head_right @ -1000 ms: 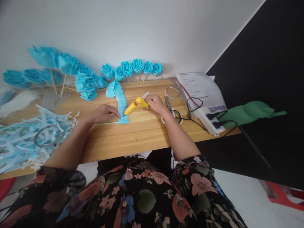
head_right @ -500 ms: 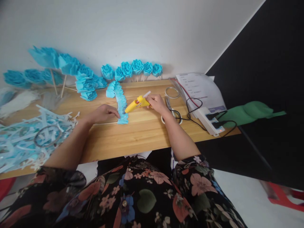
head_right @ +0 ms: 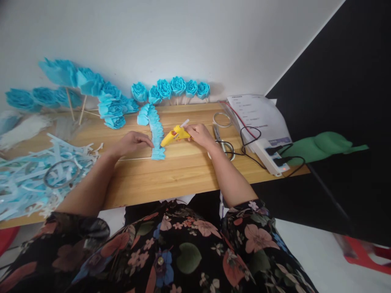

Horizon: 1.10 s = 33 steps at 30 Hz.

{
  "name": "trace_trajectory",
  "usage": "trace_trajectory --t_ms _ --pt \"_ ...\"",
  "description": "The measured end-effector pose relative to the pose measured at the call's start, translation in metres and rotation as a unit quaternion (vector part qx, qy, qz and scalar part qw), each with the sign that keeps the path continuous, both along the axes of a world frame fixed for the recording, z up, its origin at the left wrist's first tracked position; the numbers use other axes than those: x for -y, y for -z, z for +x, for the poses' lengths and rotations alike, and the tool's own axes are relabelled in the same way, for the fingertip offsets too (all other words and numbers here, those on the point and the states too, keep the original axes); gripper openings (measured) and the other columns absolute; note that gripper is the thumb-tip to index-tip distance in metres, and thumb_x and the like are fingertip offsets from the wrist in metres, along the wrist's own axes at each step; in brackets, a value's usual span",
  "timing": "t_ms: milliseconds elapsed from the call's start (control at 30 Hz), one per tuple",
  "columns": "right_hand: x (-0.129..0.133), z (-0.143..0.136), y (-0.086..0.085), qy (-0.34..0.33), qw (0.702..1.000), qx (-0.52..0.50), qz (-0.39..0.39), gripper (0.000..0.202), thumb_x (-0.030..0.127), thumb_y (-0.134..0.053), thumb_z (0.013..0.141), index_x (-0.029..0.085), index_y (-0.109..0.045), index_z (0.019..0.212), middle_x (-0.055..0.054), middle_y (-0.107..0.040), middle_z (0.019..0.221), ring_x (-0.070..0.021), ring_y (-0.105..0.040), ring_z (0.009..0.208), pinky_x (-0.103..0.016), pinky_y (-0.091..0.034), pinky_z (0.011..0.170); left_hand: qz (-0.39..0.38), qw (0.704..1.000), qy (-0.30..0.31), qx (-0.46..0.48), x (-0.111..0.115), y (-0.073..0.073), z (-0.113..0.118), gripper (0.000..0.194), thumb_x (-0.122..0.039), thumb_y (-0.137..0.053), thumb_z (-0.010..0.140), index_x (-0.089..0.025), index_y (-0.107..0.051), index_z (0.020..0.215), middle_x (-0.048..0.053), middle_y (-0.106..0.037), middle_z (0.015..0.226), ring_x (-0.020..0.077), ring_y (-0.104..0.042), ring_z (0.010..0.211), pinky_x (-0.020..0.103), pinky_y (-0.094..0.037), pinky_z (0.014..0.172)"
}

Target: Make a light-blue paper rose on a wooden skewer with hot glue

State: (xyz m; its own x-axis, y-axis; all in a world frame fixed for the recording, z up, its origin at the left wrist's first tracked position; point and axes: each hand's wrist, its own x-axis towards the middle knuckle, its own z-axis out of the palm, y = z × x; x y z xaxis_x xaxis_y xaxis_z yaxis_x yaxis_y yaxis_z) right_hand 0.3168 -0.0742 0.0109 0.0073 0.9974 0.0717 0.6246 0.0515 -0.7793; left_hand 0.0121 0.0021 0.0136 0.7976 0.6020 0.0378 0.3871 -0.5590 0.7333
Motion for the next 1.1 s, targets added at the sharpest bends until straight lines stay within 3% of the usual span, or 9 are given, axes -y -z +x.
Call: trace_trajectory --t_ms 167,267,367,500,733,1100 --pt "0.0002 0.0020 0.0007 -0.007 1.000 -0.019 0.024 0.061 0.065 -0.043 0.092 0.019 -0.057 0.054 -0.001 -0.056 0.051 -0.0105 -0.048 0.049 -0.026 -0.033 0.053 0.051 0.998 0.007 -0.047 0.0022 0.0000 0.0025 0.030 -0.014 -0.053 0.079 -0.022 -0.082 0.081 -0.001 -0.080 0.087 0.0155 -0.071 0.076 0.023 -0.048 0.071" --pt "-0.0005 0.0038 0.0026 0.022 0.998 -0.043 0.028 0.057 0.060 -0.044 0.092 0.019 -0.057 0.055 -0.001 -0.055 0.050 -0.0105 -0.047 0.048 -0.025 -0.033 0.052 0.054 0.997 0.001 -0.052 0.0035 -0.0002 0.0034 0.032 -0.013 -0.051 0.078 -0.022 -0.081 0.082 -0.001 -0.081 0.088 0.0153 -0.070 0.076 0.023 -0.048 0.071" --pt "-0.0008 0.0040 0.0033 0.034 0.998 -0.053 0.017 0.056 0.058 -0.044 0.092 0.018 -0.058 0.056 -0.001 -0.053 0.049 -0.0105 -0.046 0.046 -0.025 -0.034 0.051 0.048 0.998 -0.003 -0.048 0.0038 0.0002 0.0036 0.031 -0.014 -0.051 0.079 -0.022 -0.081 0.082 -0.001 -0.081 0.088 0.0152 -0.070 0.076 0.023 -0.048 0.072" --pt "-0.0001 0.0024 0.0017 -0.001 1.000 -0.010 0.017 0.057 0.060 -0.043 0.092 0.018 -0.058 0.056 -0.001 -0.057 0.051 -0.0114 -0.051 0.051 -0.025 -0.035 0.054 0.029 0.999 0.005 -0.029 0.0006 0.0004 0.0003 0.028 -0.017 -0.054 0.080 -0.021 -0.081 0.082 0.000 -0.080 0.087 0.0155 -0.070 0.076 0.023 -0.049 0.072" --pt "-0.0008 0.0020 0.0041 0.007 1.000 -0.002 0.019 0.059 0.063 -0.041 0.094 0.019 -0.061 0.059 -0.002 -0.060 0.054 -0.0127 -0.054 0.054 -0.026 -0.034 0.053 0.040 0.998 -0.041 0.000 -0.0052 0.0025 -0.0053 0.026 -0.024 -0.056 0.083 -0.020 -0.082 0.086 0.003 -0.080 0.087 0.0166 -0.070 0.075 0.024 -0.050 0.071" --pt "-0.0037 0.0068 0.0056 0.080 0.989 -0.125 0.027 0.053 0.057 -0.048 0.092 0.019 -0.058 0.056 -0.001 -0.057 0.051 -0.0102 -0.046 0.044 -0.024 -0.033 0.047 0.085 0.993 -0.045 -0.064 -0.0009 0.0076 0.0007 0.027 -0.019 -0.056 0.085 -0.022 -0.083 0.089 0.002 -0.081 0.094 0.0181 -0.071 0.081 0.026 -0.048 0.075"
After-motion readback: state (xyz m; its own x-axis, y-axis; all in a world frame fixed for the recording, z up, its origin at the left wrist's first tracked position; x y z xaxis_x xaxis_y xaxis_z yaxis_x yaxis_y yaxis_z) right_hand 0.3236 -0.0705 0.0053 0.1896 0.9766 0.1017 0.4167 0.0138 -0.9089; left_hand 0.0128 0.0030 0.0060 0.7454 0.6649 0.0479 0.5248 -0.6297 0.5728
